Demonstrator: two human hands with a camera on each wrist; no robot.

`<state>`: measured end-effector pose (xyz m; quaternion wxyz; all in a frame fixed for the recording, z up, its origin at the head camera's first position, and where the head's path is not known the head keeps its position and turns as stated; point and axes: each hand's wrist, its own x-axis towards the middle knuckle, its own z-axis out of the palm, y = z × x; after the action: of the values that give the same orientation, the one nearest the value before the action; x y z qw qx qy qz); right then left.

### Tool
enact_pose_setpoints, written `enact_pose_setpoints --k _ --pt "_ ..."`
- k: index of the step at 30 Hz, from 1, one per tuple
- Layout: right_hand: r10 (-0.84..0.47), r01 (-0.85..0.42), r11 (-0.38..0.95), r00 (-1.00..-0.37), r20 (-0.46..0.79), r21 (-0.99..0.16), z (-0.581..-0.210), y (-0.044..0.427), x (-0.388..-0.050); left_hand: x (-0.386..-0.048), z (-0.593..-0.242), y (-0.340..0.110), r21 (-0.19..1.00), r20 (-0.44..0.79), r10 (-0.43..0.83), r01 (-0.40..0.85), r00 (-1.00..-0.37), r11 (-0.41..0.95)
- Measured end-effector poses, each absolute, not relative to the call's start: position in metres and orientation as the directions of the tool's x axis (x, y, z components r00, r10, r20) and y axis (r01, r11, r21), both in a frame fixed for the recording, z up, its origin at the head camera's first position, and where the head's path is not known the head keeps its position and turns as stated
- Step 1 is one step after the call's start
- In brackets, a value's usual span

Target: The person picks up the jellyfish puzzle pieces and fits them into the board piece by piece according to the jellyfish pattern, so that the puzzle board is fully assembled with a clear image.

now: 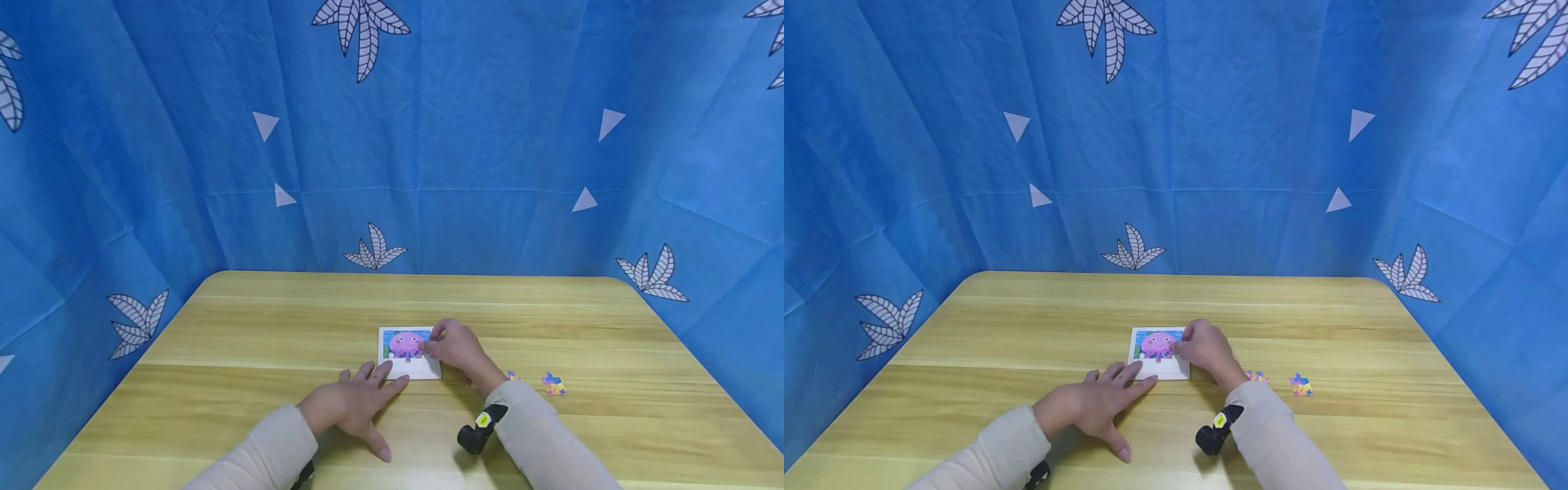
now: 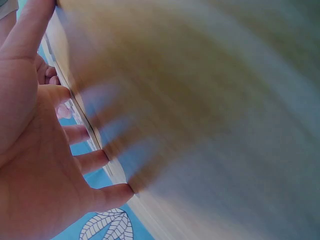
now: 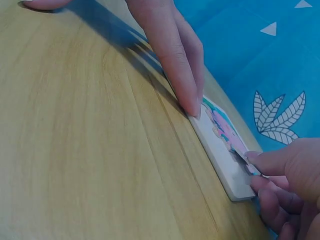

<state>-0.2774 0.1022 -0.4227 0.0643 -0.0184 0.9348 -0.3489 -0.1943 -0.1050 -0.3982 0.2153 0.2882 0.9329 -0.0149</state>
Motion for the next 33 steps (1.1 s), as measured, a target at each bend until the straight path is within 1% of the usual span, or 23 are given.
enact_pose_setpoints --k 11,22,33 --pt "-0.078 0.008 0.749 -0.992 -0.100 -0.662 -0.4224 0.1030 -0.2775 -0.1933 -0.3981 -0.1049 0.094 -0.408 0.532 0.545 -0.742 0.833" --pt "-0.082 -0.060 0.778 -0.997 -0.006 -0.626 -0.4269 0.1024 -0.2743 -0.1927 -0.3968 -0.1060 0.100 -0.410 0.531 0.542 -0.742 0.834" --pt "-0.071 -0.065 0.791 -0.997 0.013 -0.608 -0.4270 0.1031 -0.2746 -0.1939 -0.3971 -0.1049 0.098 -0.408 0.531 0.543 -0.743 0.834"
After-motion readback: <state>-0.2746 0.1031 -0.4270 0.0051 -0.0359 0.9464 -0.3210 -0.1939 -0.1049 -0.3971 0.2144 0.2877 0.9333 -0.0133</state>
